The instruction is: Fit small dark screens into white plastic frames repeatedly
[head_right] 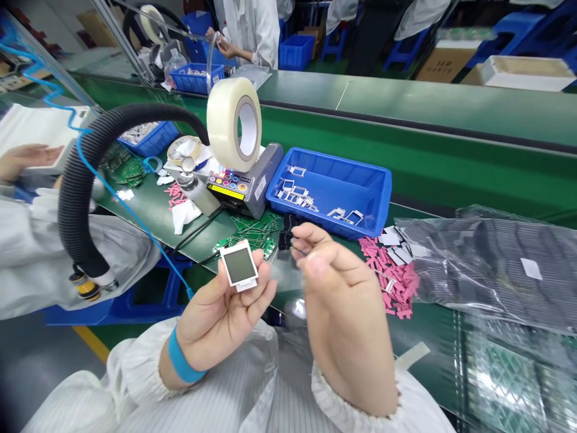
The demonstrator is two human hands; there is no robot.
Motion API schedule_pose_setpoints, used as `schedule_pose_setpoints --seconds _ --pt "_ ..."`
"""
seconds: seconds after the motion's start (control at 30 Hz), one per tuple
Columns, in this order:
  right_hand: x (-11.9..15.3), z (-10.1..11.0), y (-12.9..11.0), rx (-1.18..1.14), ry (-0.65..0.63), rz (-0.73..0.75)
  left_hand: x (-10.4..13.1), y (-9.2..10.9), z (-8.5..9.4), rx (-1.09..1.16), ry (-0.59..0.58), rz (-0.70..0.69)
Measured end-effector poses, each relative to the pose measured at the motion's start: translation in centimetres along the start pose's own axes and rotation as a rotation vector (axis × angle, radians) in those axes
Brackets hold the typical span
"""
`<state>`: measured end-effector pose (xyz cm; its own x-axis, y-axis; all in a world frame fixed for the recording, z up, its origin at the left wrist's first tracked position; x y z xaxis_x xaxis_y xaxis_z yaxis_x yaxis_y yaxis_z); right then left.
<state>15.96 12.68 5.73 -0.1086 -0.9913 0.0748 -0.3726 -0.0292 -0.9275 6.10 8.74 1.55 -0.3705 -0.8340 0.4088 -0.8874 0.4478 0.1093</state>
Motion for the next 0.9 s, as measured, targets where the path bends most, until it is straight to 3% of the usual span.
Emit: schedule_pose_setpoints --seconds 0.17,0.43,0.73,0.9 --pt "1.0 -2.7 -0.1 0.240 -0.116 0.191 -0.3 0.1 0.1 -0.018 -0.003 -0.036" --pt "1.3 -3.1 -2.3 0.555 -0.004 0.492 -0.4 0.3 0.4 -0.040 0.006 -0.042" --pt "1.6 -3.4 -2.9 0.633 0.004 0.566 0.0 0.3 0.3 -0.044 -0.024 -0.048" --pt "2.3 -3.5 -3.1 0.480 -0.041 0.530 0.1 0.3 0.2 -0.029 -0.023 -0.044"
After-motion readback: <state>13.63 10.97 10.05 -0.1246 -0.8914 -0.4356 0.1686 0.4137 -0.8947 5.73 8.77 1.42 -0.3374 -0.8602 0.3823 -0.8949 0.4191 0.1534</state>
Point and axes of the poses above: each hand's wrist, its own x-axis away from the middle knuckle, its own z-axis out of the back of the hand, y = z × x, the point moved 10 cm from there along -x, towards the middle knuckle, and after that the axes turned 4 degrees about y, right-handed, at the moved point
